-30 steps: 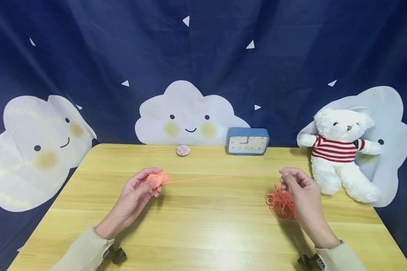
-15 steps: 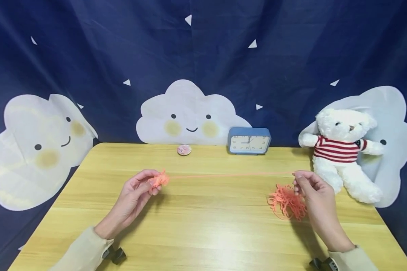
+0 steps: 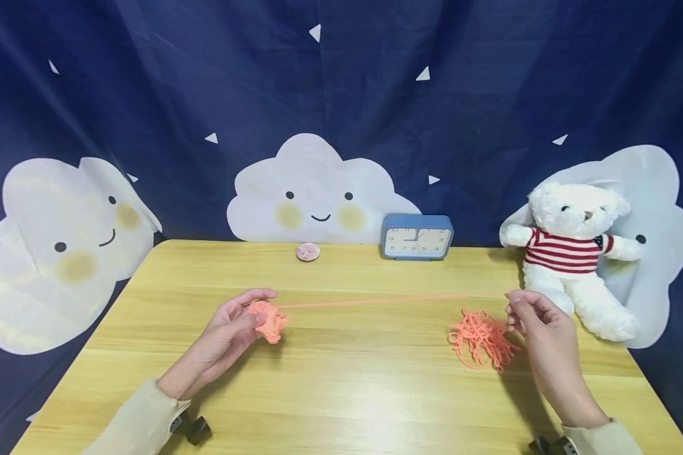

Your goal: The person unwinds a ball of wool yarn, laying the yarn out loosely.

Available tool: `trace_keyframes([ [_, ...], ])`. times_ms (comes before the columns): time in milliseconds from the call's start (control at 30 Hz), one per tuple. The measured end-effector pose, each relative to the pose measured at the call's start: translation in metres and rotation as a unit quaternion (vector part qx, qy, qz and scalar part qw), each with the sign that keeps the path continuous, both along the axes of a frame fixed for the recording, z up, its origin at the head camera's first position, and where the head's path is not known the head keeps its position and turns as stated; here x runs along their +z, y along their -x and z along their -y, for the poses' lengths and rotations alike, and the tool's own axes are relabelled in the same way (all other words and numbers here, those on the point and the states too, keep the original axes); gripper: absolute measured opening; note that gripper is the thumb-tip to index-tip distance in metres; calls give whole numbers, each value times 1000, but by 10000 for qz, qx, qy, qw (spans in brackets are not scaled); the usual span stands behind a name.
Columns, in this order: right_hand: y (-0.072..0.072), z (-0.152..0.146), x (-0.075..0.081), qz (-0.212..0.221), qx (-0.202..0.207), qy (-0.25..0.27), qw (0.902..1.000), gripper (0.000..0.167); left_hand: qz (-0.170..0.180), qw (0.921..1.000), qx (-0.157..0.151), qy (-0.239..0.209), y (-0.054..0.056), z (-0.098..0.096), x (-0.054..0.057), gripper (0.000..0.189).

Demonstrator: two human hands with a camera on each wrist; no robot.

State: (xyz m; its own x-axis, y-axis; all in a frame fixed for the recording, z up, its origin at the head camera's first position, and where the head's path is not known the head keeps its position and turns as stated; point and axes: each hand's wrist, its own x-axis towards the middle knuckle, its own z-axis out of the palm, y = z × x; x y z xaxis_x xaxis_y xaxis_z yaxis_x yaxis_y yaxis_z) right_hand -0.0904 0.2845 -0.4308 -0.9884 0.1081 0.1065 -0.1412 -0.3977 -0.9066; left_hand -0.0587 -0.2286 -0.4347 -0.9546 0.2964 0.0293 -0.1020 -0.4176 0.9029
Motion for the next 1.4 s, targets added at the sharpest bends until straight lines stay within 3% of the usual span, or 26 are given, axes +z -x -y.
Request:
trace_keyframes([
  [167, -2, -6, -3, 70, -2, 43, 10000, 20, -44, 9997, -54, -227, 0, -1, 0, 40],
  [300, -3, -10, -7, 247, 87, -189, 9995, 21, -95, 9993, 348, 91, 1, -2, 0, 37],
  [400, -4, -17, -11, 588, 271, -742, 9951, 23, -71, 9964, 737, 406, 1, -2, 1, 35],
  [500, -2, -25, -15, 1074, 475, -1576, 9805, 26, -14, 9942, 923, 559, 1, -3, 2, 36],
  [600, 0, -32, -18, 1419, 625, -2572, 9538, 24, 11, 9942, 908, 583, 0, -3, 3, 37],
  [700, 1, -34, -20, 1502, 752, -3301, 9289, 21, -41, 9955, 766, 551, 0, -3, 3, 39],
  [800, 0, -33, -19, 1436, 756, -3605, 9185, 24, -138, 9970, 580, 484, 0, -4, 4, 42],
  [933, -3, -24, -13, 1279, 311, -3671, 9208, 33, -337, 9972, 414, 519, -1, -4, 4, 45],
  [1100, -9, 1, -5, 965, -369, -3296, 9385, 29, -555, 9948, 341, 777, -1, -2, 3, 35],
  [1133, -10, 7, -5, 912, -440, -3311, 9382, 28, -568, 9945, 338, 810, -2, -2, 4, 34],
  [1267, -12, 35, -8, 690, -312, -3196, 9445, 23, -549, 9944, 356, 834, 0, -4, 4, 31],
  [1400, -13, 62, -10, 561, 213, -2845, 9568, 19, -553, 9944, 378, 813, 1, -8, 4, 27],
])
